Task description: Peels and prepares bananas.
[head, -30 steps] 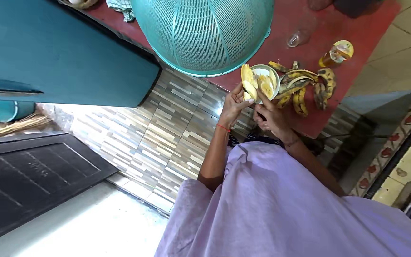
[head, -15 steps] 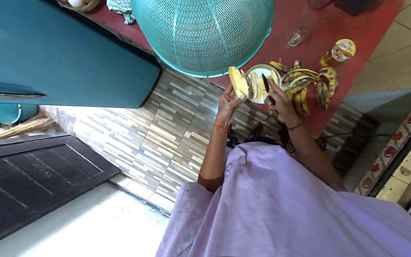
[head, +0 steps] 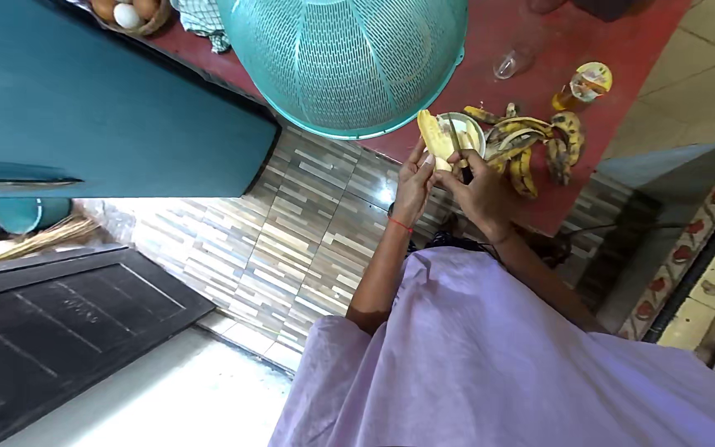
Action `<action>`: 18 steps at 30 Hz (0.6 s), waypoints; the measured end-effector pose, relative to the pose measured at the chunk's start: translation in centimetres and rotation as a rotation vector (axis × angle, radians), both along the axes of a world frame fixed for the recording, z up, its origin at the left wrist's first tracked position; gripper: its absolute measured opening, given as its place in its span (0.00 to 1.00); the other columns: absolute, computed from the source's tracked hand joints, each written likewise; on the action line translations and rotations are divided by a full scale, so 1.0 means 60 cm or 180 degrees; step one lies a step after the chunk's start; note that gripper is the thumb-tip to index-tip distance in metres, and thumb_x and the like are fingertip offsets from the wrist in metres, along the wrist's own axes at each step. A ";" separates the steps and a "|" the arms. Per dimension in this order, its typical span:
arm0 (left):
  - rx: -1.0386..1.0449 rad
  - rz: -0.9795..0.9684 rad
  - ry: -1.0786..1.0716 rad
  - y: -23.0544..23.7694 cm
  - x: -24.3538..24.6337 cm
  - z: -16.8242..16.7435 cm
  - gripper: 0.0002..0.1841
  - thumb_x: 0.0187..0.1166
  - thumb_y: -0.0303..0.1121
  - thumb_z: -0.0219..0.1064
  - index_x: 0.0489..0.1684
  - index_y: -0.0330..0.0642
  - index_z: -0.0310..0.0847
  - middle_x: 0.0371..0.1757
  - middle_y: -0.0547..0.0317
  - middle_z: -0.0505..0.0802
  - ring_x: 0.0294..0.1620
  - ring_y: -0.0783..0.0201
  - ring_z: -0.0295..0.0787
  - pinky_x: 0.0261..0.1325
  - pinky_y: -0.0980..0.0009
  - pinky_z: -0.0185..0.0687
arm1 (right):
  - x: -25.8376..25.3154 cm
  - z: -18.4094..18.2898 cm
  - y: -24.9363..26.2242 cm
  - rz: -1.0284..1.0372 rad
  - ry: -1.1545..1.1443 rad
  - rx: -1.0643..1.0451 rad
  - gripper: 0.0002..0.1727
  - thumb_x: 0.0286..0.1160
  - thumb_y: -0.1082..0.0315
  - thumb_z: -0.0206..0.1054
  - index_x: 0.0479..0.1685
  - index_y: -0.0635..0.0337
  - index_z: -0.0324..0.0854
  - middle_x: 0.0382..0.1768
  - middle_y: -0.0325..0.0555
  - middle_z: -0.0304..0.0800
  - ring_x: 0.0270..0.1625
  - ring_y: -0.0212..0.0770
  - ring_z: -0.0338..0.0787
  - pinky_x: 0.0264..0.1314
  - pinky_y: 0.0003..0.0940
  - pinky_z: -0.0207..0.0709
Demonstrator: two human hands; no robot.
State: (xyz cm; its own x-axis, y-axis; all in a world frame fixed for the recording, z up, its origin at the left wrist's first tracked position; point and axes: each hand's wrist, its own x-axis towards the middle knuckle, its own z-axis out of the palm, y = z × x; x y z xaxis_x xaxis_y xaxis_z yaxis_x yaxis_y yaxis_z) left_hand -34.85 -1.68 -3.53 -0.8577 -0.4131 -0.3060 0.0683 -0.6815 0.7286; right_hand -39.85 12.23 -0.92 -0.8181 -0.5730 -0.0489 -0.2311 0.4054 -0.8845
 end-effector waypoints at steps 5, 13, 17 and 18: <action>-0.0321 -0.0073 -0.0030 0.006 0.003 0.000 0.25 0.89 0.25 0.49 0.85 0.36 0.58 0.65 0.51 0.88 0.55 0.66 0.89 0.60 0.67 0.86 | -0.008 0.012 -0.006 -0.0316 -0.0615 -0.0261 0.16 0.82 0.62 0.71 0.63 0.56 0.81 0.29 0.45 0.87 0.16 0.37 0.79 0.14 0.30 0.76; -0.0878 -0.0389 -0.0033 0.015 0.009 0.017 0.26 0.89 0.25 0.52 0.87 0.35 0.55 0.68 0.48 0.87 0.61 0.61 0.89 0.65 0.62 0.86 | 0.014 0.001 0.016 -0.0552 -0.0507 -0.0232 0.18 0.78 0.61 0.72 0.64 0.51 0.80 0.33 0.48 0.89 0.20 0.42 0.83 0.19 0.36 0.79; -0.0872 -0.0505 -0.0031 0.008 0.015 0.030 0.26 0.89 0.26 0.52 0.86 0.34 0.56 0.67 0.48 0.87 0.60 0.61 0.89 0.65 0.61 0.86 | -0.023 -0.005 0.002 -0.0995 -0.1081 -0.0938 0.15 0.73 0.71 0.74 0.57 0.64 0.85 0.33 0.42 0.93 0.27 0.31 0.91 0.28 0.27 0.88; -0.0933 -0.0545 -0.0061 0.003 0.020 0.039 0.26 0.89 0.27 0.52 0.86 0.35 0.57 0.67 0.49 0.88 0.60 0.61 0.89 0.65 0.61 0.86 | -0.028 0.002 0.009 -0.1076 -0.1412 -0.1185 0.14 0.74 0.73 0.73 0.57 0.64 0.85 0.33 0.40 0.93 0.24 0.27 0.88 0.23 0.21 0.81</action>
State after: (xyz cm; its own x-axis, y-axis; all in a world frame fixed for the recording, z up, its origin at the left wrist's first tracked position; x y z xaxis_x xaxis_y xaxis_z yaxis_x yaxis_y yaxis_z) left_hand -33.62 -1.47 -1.17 -0.9175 -0.3365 -0.2123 -0.0446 -0.4433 0.8953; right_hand -41.56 12.78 -0.81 -0.9035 -0.3323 -0.2706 0.2728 0.0409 -0.9612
